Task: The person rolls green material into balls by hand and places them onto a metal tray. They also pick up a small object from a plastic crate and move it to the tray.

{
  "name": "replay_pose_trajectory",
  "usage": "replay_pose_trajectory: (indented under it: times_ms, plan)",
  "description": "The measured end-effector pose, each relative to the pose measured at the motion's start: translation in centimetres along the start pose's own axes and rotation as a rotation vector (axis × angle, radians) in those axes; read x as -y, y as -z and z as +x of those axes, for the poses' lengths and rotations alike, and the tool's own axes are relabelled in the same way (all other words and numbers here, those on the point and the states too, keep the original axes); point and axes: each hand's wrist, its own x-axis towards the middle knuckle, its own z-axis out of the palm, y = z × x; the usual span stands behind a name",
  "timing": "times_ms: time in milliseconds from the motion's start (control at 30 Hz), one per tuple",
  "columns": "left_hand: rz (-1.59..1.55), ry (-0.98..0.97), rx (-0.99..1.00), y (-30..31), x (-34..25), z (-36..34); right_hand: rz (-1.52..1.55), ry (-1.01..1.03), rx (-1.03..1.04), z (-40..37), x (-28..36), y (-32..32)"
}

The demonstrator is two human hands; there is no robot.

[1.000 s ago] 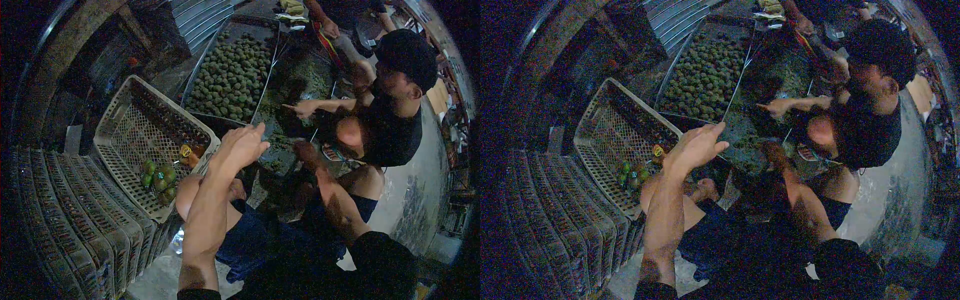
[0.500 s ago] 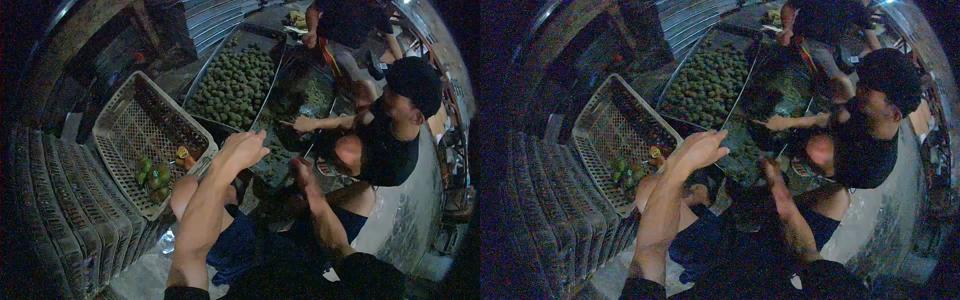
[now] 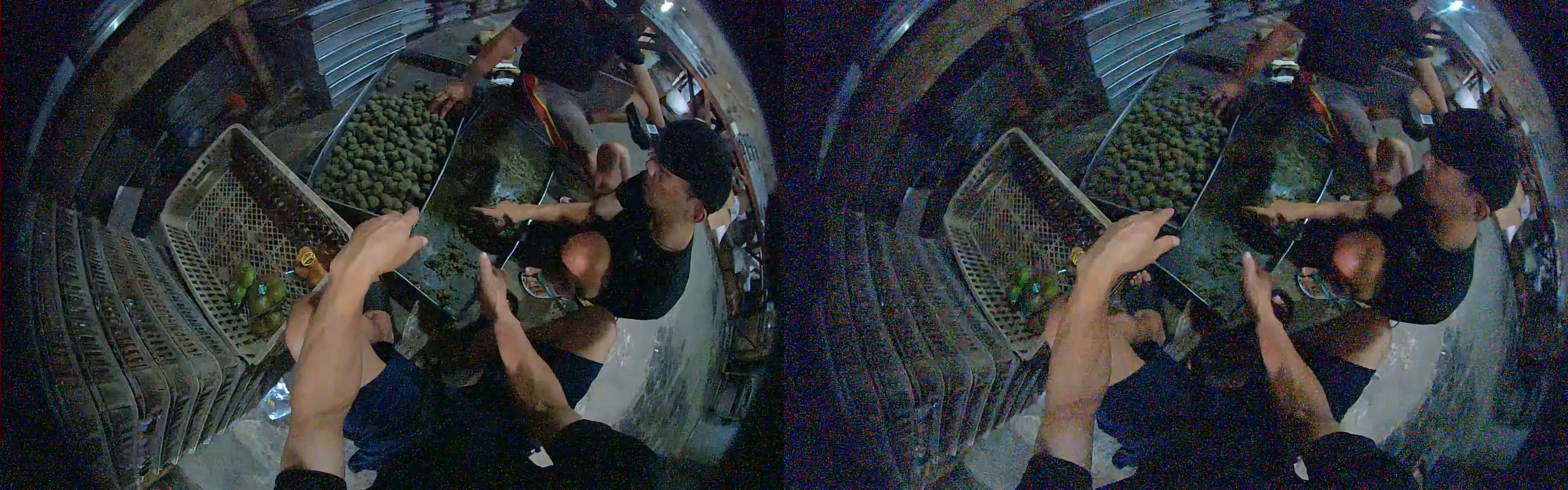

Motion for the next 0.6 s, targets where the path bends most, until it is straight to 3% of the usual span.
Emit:
replay_pose_trajectory:
  times_ms: [67,100,133,200,267,333,367,400,467,533,600]
  plan:
    - [-0.013,0.010,0.009,-0.2,0.3,-0.3,0.097,0.147,0.262,-0.7,0.9,0.0]
    - [-0.016,0.015,0.007,-0.4,0.4,-0.3,0.306,0.154,0.355,-1.2,0.4,-0.3]
    - [-0.009,0.007,0.000,-0.6,0.6,-0.3,0.305,0.155,0.360,-2.5,1.7,0.2]
    - [-0.001,0.003,-0.015,-0.6,0.9,-0.3,0.761,-0.099,0.422,-4.8,4.0,1.8]
    - [0.006,0.013,0.022,-0.6,0.9,-0.3,0.803,-0.183,0.362,-4.0,2.2,2.2]
    - [0.009,0.023,0.029,-0.4,0.6,-0.3,1.218,-0.248,0.578,-3.0,0.2,2.0]
    - [0.012,0.032,0.041,-0.4,0.5,-0.4,1.055,-0.271,0.408,-2.7,-0.2,1.2]
    - [0.011,0.031,0.046,-0.4,0.5,-0.4,1.056,-0.275,0.405,-2.1,-0.7,0.9]
    - [0.008,0.027,0.037,-0.5,0.4,-0.4,0.639,-0.306,0.290,0.1,-2.9,-0.6]
    - [0.015,0.026,0.038,-0.4,0.1,-0.6,0.463,-0.138,0.140,0.2,-1.2,-1.9]
    - [0.021,0.030,0.044,-0.6,0.0,-1.2,0.095,0.118,0.159,-1.4,1.9,-1.0]
